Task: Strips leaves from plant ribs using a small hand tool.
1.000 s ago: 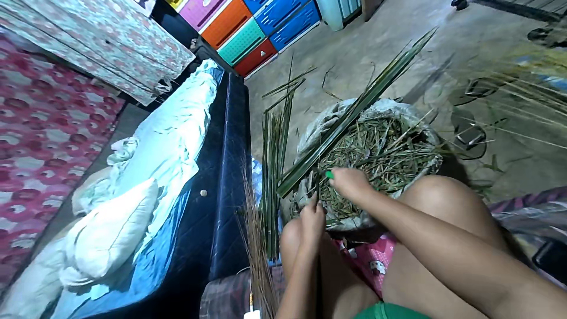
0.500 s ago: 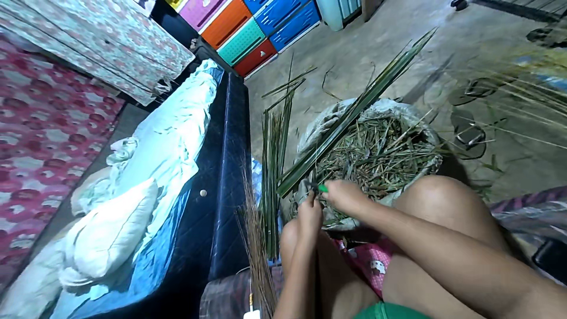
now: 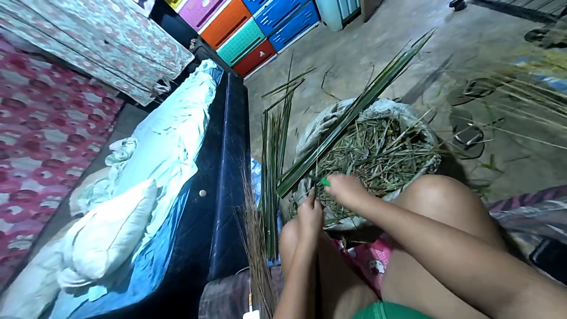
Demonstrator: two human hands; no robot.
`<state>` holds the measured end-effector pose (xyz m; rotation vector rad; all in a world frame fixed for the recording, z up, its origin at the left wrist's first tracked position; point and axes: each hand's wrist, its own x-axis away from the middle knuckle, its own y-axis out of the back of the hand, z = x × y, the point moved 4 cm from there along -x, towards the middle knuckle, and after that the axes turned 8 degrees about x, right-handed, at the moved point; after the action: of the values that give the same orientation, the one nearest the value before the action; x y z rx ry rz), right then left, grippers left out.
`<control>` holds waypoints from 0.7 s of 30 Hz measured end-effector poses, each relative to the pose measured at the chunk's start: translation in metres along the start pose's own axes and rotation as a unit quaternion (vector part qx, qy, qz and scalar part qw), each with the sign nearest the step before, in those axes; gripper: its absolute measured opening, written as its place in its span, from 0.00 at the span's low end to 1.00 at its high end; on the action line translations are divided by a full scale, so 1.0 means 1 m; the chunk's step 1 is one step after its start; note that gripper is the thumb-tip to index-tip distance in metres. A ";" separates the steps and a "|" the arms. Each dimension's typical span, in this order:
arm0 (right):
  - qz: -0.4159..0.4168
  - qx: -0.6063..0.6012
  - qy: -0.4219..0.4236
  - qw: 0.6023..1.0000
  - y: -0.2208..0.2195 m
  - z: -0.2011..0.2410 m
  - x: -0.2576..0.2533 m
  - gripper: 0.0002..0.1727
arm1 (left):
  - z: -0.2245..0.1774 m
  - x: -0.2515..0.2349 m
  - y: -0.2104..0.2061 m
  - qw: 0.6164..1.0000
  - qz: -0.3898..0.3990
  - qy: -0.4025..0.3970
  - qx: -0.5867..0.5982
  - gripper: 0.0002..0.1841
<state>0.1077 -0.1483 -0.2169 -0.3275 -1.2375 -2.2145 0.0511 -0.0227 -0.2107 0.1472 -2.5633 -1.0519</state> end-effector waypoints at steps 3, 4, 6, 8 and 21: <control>0.033 0.024 0.033 0.999 -0.013 0.011 0.014 0.22 | 0.002 -0.002 0.003 1.000 -0.006 0.000 -0.016 0.18; 0.024 0.032 0.018 0.999 -0.012 0.008 0.012 0.21 | 0.003 0.000 0.002 1.000 -0.007 -0.007 -0.014 0.19; -0.011 0.032 -0.031 0.999 -0.003 -0.008 -0.003 0.21 | 0.003 0.003 -0.002 1.000 -0.001 -0.011 -0.019 0.22; -0.046 0.019 -0.071 0.996 0.010 -0.025 -0.019 0.21 | 0.002 0.006 -0.006 1.000 0.009 0.001 -0.021 0.23; -0.063 0.028 -0.029 0.997 0.015 -0.019 -0.015 0.21 | 0.016 0.006 0.000 0.921 0.094 0.074 0.371 0.16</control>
<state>0.1297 -0.1646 -0.2240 -0.3014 -1.3839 -2.2849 0.0394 -0.0136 -0.2200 0.1578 -2.6297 0.0403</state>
